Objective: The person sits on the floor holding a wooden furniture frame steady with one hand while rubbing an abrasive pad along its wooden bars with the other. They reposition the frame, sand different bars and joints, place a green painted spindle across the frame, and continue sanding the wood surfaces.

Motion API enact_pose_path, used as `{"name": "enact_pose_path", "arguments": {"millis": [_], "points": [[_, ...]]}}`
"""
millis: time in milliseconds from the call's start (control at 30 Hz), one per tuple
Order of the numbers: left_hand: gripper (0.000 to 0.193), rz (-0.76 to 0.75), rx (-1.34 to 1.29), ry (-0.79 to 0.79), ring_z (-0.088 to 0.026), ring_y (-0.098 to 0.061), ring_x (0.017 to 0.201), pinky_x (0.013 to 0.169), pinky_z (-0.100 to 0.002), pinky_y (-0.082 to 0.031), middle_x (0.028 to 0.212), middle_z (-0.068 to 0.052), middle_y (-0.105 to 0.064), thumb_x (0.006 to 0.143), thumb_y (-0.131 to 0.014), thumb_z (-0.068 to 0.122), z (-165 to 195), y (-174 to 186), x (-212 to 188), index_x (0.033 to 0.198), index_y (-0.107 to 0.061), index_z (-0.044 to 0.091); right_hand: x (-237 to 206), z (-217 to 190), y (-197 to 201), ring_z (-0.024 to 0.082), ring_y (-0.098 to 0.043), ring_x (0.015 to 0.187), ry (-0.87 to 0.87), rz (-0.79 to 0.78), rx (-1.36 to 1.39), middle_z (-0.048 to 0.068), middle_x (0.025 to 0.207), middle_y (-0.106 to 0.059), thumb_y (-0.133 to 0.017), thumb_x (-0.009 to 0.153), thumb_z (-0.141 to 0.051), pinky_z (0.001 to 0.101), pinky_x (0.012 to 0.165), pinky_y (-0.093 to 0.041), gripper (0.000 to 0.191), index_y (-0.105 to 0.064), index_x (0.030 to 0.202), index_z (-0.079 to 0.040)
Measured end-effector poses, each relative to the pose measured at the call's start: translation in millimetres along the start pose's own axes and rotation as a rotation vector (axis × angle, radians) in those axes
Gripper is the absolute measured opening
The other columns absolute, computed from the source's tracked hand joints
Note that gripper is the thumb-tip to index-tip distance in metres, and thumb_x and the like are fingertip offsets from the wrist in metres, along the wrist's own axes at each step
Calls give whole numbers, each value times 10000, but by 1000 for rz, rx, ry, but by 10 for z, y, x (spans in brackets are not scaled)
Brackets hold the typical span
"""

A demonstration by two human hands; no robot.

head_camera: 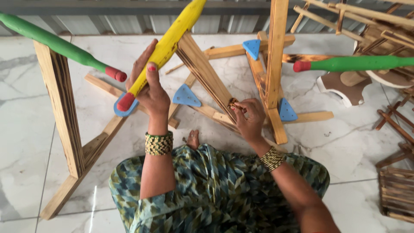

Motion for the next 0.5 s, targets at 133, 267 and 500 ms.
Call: {"name": "enact_pose_path", "arguments": {"millis": [133,267,500], "points": [[423,3,3,1,-253,-700,1224,1137,-389,-528,1300,-179,-724,1094,-544,288,0,-17,-28,1295,-680,-59,201,-47,-171,157,-649,788,-121,82,72,103,945,-648,-750,905,7,281,668,-547,121,-708,1018,-7],[434,27,-55,9,-251,-679,1221,1128,-382,-513,1299,-184,-711,1090,-552,292,-2,-27,8,1305,-666,-68,728,-404,-342,160,-680,864,-47,103,114,105,984,-643,-726,945,38,283,762,-570,107,-729,1035,-22],[421,26,53,-6,-246,-718,1186,1075,-355,-542,1280,-172,-733,1089,-536,293,61,50,31,1268,-690,-55,1217,-1093,-590,212,-713,1023,111,75,214,132,1195,-647,-666,941,58,309,897,-603,228,-695,1161,7]]}}
Point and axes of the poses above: each hand's wrist, its own x-axis towards the middle knuckle, its own y-axis out of the back of the hand, z = x × y, the point moved 8 cm from there along x, towards the middle knuckle
